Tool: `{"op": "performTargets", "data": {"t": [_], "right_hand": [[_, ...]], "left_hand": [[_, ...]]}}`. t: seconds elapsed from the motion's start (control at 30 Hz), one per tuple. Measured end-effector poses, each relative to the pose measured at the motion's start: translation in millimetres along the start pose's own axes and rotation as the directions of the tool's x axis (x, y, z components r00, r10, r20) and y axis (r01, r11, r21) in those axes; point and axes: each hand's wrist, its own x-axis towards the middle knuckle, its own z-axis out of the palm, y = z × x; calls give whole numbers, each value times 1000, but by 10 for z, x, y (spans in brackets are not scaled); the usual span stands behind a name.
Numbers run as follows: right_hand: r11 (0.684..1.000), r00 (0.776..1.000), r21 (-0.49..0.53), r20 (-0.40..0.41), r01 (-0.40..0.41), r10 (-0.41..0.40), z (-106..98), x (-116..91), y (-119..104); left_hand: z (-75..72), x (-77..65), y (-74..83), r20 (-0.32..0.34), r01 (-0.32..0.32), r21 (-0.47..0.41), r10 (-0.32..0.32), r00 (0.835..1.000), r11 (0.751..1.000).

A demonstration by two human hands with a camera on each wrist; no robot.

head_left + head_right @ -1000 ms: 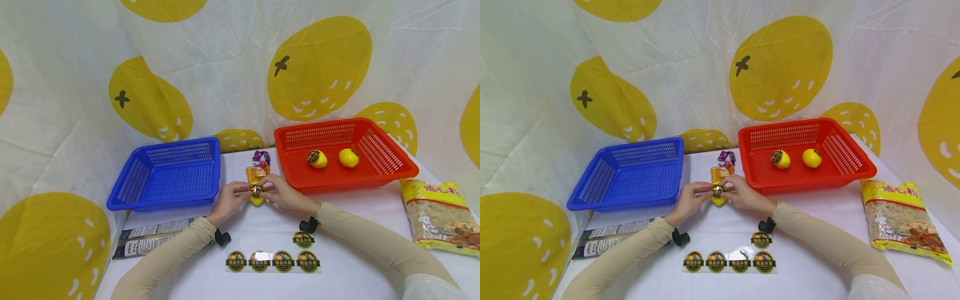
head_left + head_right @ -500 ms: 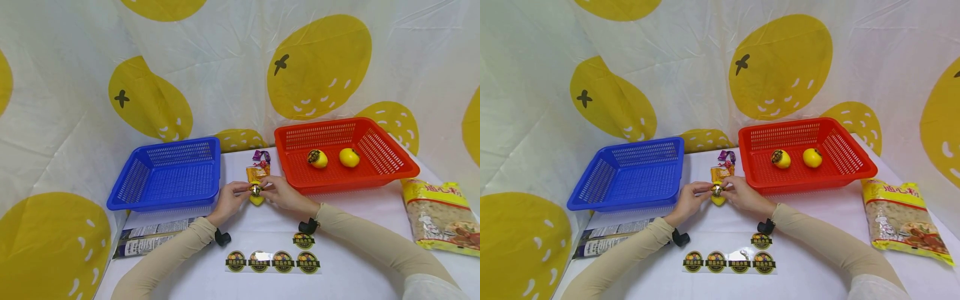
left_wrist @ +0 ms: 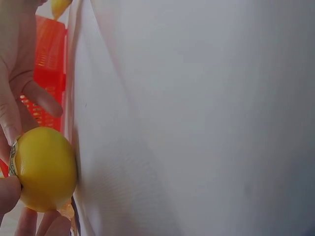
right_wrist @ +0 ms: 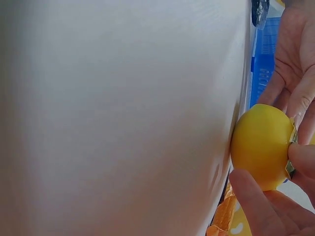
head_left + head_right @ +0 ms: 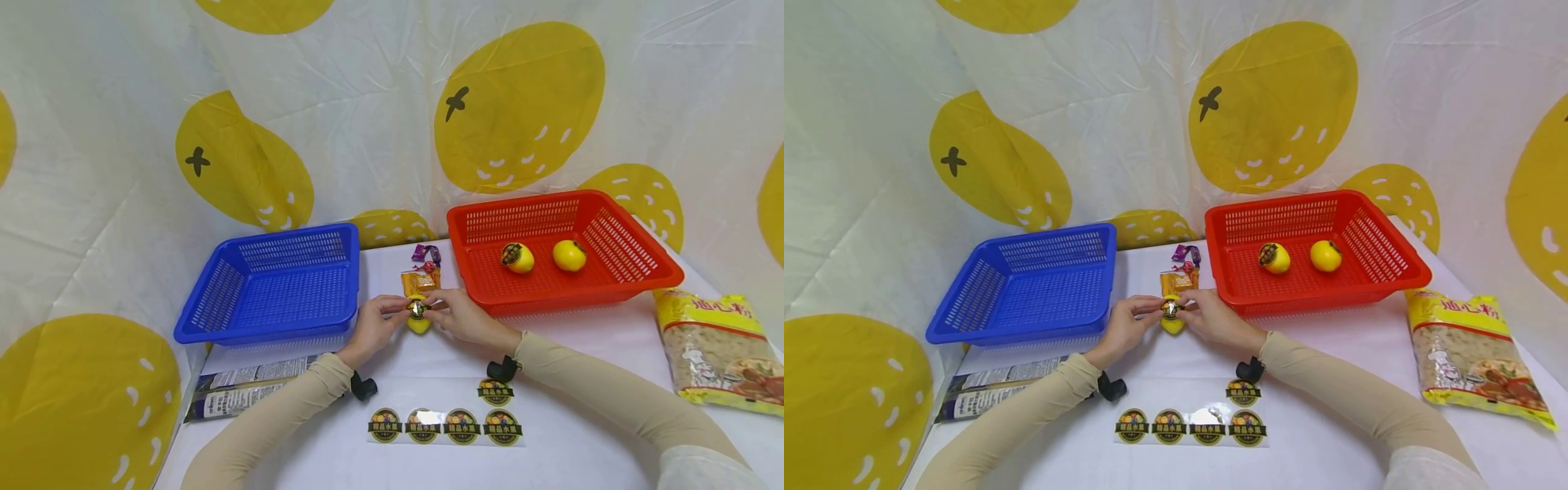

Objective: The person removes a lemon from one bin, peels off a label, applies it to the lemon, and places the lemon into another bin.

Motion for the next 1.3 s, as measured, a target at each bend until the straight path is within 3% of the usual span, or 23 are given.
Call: {"op": "performTargets", "data": {"t": [0.37,0.57,0.77,0.97,1.3], "right_hand": [[1000,1000,-17,20,17,-16,-2,12,20],[998,999,-58,45,28,-25,-26,15,-41],[992,996,-122,80,43,-33,-47,14,-107],[983,993,-165,99,83,-67,-43,16,-126],[982,987,-181,156,57,-29,-62,10,-132]], "left_hand": [[8,-8,72,39,76,-45,-75,996,996],[19,24,116,81,102,49,-105,991,994],[26,52,124,160,72,201,-105,982,977],[17,54,127,174,77,212,-115,978,974],[-3,30,137,188,86,198,-123,974,977]]}}
